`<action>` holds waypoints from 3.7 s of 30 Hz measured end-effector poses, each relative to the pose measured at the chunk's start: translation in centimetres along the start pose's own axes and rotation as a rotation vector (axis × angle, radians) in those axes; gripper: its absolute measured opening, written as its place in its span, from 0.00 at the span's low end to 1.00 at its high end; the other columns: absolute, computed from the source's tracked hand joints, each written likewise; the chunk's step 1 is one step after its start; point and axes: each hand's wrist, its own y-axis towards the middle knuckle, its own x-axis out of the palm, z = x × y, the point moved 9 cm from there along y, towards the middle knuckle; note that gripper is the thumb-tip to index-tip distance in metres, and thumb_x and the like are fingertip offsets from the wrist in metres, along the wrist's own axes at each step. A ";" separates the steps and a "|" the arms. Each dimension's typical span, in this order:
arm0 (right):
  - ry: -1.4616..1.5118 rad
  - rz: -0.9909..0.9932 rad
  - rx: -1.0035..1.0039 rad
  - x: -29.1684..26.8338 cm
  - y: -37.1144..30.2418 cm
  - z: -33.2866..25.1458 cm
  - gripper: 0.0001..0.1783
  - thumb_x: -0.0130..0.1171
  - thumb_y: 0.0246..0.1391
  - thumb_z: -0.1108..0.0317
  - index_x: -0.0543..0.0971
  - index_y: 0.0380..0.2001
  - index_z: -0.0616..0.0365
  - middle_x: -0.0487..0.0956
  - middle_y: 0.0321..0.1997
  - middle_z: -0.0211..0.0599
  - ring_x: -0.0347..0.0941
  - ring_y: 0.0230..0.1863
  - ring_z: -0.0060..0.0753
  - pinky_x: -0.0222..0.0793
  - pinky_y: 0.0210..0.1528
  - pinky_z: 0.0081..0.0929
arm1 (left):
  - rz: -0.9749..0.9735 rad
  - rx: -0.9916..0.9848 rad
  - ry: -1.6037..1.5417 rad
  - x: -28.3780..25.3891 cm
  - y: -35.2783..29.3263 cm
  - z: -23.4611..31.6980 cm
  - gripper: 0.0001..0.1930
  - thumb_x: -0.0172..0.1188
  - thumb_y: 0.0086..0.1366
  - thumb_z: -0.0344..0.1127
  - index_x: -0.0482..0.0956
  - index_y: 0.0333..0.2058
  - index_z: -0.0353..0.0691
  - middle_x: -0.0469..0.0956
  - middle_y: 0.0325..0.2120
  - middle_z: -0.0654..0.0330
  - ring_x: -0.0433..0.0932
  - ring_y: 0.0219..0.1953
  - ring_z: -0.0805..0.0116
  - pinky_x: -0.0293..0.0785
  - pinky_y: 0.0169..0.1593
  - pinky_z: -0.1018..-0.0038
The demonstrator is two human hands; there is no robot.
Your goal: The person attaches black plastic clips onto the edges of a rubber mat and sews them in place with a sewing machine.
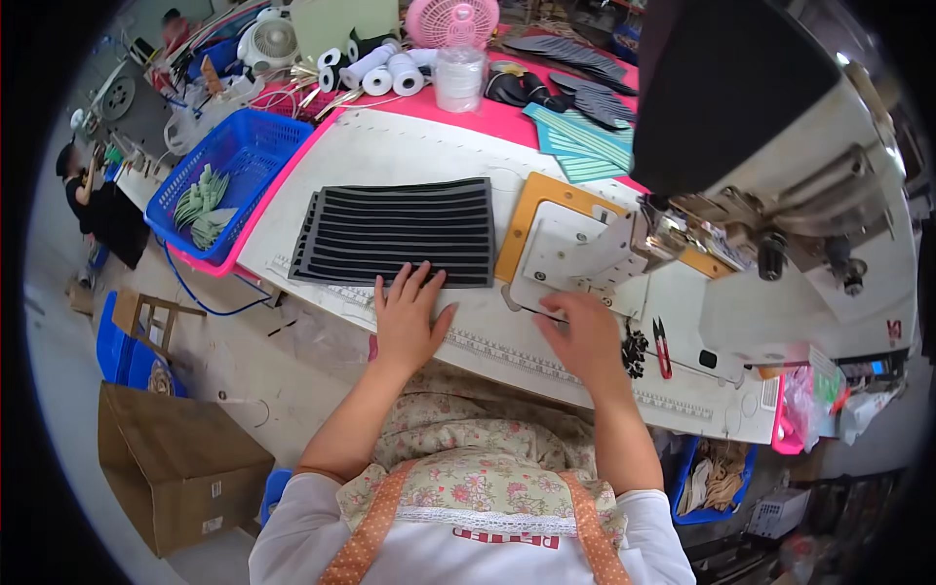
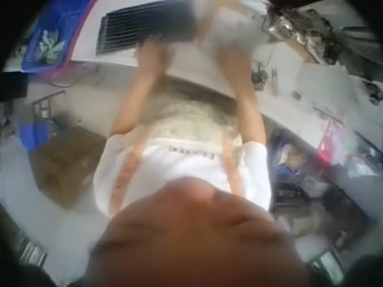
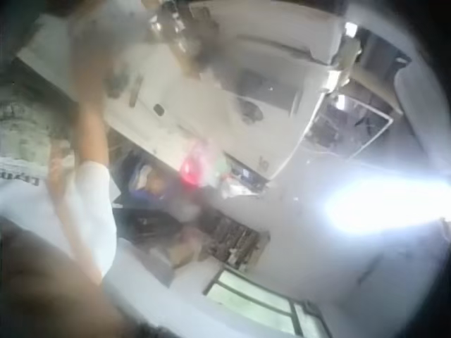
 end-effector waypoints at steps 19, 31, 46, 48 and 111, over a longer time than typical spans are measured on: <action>0.896 -0.330 0.497 5.5 -5.3 2.3 0.07 0.57 0.44 0.76 0.68 0.26 0.58 0.73 0.16 0.32 0.65 0.14 0.20 0.59 0.19 0.13 | -0.072 0.102 -0.336 -1.5 -0.7 5.1 0.25 0.56 0.51 0.35 0.67 0.50 0.40 0.62 0.53 0.53 0.58 0.56 0.53 0.52 0.57 0.59; 0.387 1.223 0.338 -26.8 -20.4 19.5 0.14 0.53 0.45 0.76 0.69 0.38 0.61 0.72 0.36 0.35 0.67 0.31 0.25 0.64 0.34 0.18 | -0.162 0.154 0.048 2.2 -2.7 13.7 0.25 0.50 0.56 0.38 0.63 0.53 0.40 0.59 0.56 0.54 0.54 0.59 0.52 0.45 0.60 0.56; 1.012 1.280 0.340 -36.8 -19.0 31.1 0.34 0.63 0.41 0.58 0.64 0.49 0.63 0.69 0.46 0.44 0.62 0.47 0.35 0.51 0.50 0.31 | -0.104 0.206 0.117 1.0 -0.4 6.8 0.25 0.55 0.55 0.46 0.69 0.50 0.41 0.66 0.51 0.50 0.61 0.54 0.47 0.54 0.56 0.58; 0.936 1.275 0.304 -36.1 -18.1 29.7 0.28 0.62 0.42 0.57 0.68 0.46 0.57 0.70 0.43 0.38 0.61 0.44 0.30 0.48 0.47 0.30 | -0.078 0.241 0.134 1.0 0.1 5.8 0.25 0.54 0.54 0.45 0.69 0.49 0.41 0.66 0.51 0.50 0.63 0.52 0.48 0.56 0.55 0.59; 1.205 1.326 0.447 -35.2 -19.1 32.0 0.23 0.59 0.43 0.49 0.74 0.40 0.49 0.69 0.39 0.32 0.60 0.40 0.26 0.54 0.42 0.31 | -0.094 0.279 0.026 -0.6 1.3 4.4 0.24 0.53 0.54 0.36 0.66 0.51 0.37 0.64 0.52 0.50 0.61 0.54 0.51 0.53 0.57 0.62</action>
